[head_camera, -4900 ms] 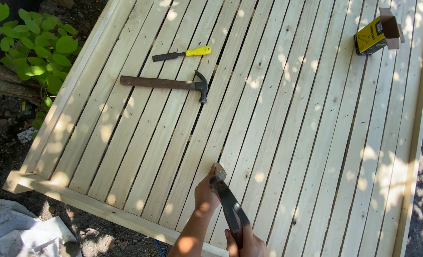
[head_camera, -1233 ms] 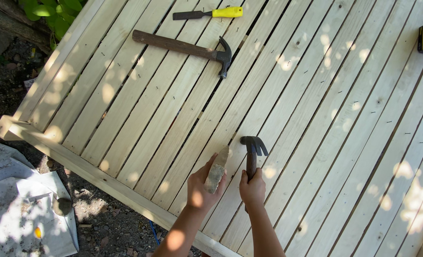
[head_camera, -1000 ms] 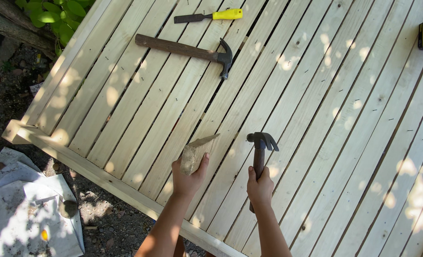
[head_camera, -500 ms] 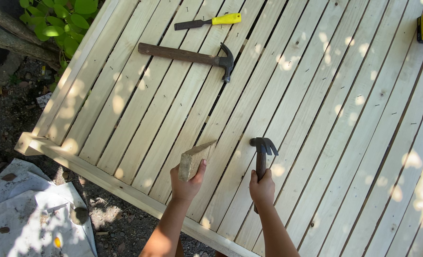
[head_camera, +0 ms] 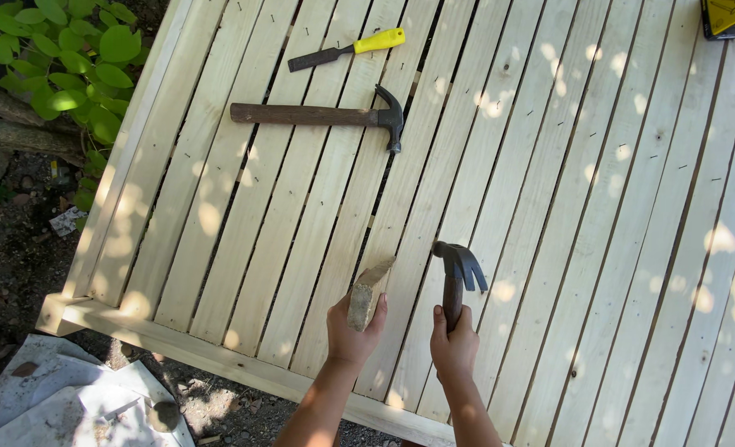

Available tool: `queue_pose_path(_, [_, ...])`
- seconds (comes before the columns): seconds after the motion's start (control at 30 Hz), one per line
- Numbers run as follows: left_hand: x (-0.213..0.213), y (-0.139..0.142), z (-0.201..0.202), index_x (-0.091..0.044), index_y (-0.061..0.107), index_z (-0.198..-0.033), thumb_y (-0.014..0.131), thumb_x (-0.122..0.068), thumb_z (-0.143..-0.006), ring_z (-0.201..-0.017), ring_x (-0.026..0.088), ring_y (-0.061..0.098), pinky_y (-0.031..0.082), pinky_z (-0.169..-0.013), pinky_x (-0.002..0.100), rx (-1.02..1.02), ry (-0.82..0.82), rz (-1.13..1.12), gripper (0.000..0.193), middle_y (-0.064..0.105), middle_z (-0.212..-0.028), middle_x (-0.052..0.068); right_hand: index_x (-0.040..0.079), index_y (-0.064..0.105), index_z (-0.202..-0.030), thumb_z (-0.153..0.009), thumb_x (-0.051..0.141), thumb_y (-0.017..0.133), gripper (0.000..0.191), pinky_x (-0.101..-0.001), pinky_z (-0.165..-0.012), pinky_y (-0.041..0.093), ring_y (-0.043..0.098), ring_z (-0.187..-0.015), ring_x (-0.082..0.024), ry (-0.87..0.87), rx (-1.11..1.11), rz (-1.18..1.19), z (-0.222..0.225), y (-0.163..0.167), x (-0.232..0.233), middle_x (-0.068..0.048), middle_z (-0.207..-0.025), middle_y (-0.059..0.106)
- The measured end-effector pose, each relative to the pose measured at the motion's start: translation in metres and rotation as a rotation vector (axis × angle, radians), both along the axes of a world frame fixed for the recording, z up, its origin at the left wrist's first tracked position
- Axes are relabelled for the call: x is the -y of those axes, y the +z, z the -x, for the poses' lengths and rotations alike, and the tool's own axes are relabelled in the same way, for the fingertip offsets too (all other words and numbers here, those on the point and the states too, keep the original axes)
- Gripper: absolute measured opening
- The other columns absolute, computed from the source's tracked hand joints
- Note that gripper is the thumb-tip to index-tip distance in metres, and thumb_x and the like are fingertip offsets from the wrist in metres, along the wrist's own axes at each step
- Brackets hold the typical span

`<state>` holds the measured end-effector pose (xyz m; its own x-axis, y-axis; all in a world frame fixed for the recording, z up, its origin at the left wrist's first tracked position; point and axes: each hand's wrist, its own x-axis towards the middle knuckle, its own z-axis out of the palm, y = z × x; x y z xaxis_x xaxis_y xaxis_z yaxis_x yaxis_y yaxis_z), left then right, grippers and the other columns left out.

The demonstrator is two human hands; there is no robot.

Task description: The person hammers nails into a slatted wooden frame outdoors, holding a concrete block in one hand while driving nails with a claw hammer. They reposition the block and hammer across different slats, working nail by nail along the frame.

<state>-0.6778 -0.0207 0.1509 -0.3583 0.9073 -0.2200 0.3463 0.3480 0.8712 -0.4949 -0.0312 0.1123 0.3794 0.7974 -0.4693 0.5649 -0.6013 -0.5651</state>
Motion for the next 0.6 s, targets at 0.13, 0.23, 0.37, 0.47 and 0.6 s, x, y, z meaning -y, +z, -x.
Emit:
queue_pose_path(0.13, [-0.001, -0.005, 0.006, -0.005, 0.069, -0.127, 0.076, -0.025, -0.086, -0.069, 0.029, 0.076, 0.059, -0.063, 0.034, -0.022, -0.037, -0.035, 0.046, 0.074, -0.074, 0.015, 0.006, 0.053, -0.100, -0.097, 0.041, 0.060, 0.036, -0.0524, -0.064, 0.053, 0.068, -0.071, -0.046, -0.045, 0.106, -0.096, 0.020, -0.021, 0.004, -0.021, -0.074, 0.069])
queue_pose_path(0.23, [-0.003, -0.008, 0.013, -0.005, 0.067, -0.129, 0.076, -0.023, -0.086, -0.070, 0.028, 0.077, 0.060, -0.064, 0.034, -0.038, -0.078, -0.068, 0.048, 0.075, -0.078, 0.014, 0.006, 0.051, -0.100, -0.097, 0.039, 0.062, 0.035, -0.0562, -0.068, 0.052, 0.068, -0.077, -0.049, -0.060, 0.169, 0.134, 0.028, -0.031, 0.006, -0.024, -0.079, 0.070])
queue_pose_path(0.37, [-0.006, -0.005, 0.019, -0.005, 0.068, -0.129, 0.076, -0.021, -0.086, -0.073, 0.024, 0.079, 0.061, -0.067, 0.033, 0.003, -0.091, -0.092, 0.047, 0.076, -0.080, 0.013, 0.005, 0.051, -0.100, -0.097, 0.039, 0.063, 0.036, -0.0556, -0.068, 0.052, 0.068, -0.074, -0.046, -0.071, 0.141, 0.116, 0.029, -0.030, 0.001, -0.023, -0.079, 0.070])
queue_pose_path(0.47, [-0.005, 0.002, 0.024, -0.007, 0.059, -0.138, 0.075, -0.019, -0.085, -0.080, 0.024, 0.081, 0.063, -0.074, 0.032, 0.125, -0.160, 0.023, 0.057, 0.078, -0.086, 0.013, 0.004, 0.052, -0.098, -0.098, 0.036, 0.065, 0.035, -0.0487, -0.058, 0.051, 0.063, -0.059, -0.036, -0.167, -0.028, 0.126, 0.022, -0.021, -0.001, -0.017, -0.070, 0.064])
queue_pose_path(0.6, [-0.007, 0.009, 0.030, -0.004, 0.032, -0.155, 0.071, -0.010, -0.084, -0.115, 0.034, 0.071, 0.057, -0.093, 0.039, 0.171, -0.239, -0.171, 0.082, 0.065, -0.134, 0.022, 0.004, 0.051, -0.100, -0.098, 0.030, 0.063, 0.029, -0.0386, -0.042, 0.044, 0.050, -0.042, -0.020, -0.501, -0.441, 0.246, 0.011, -0.004, 0.004, -0.008, -0.062, 0.052])
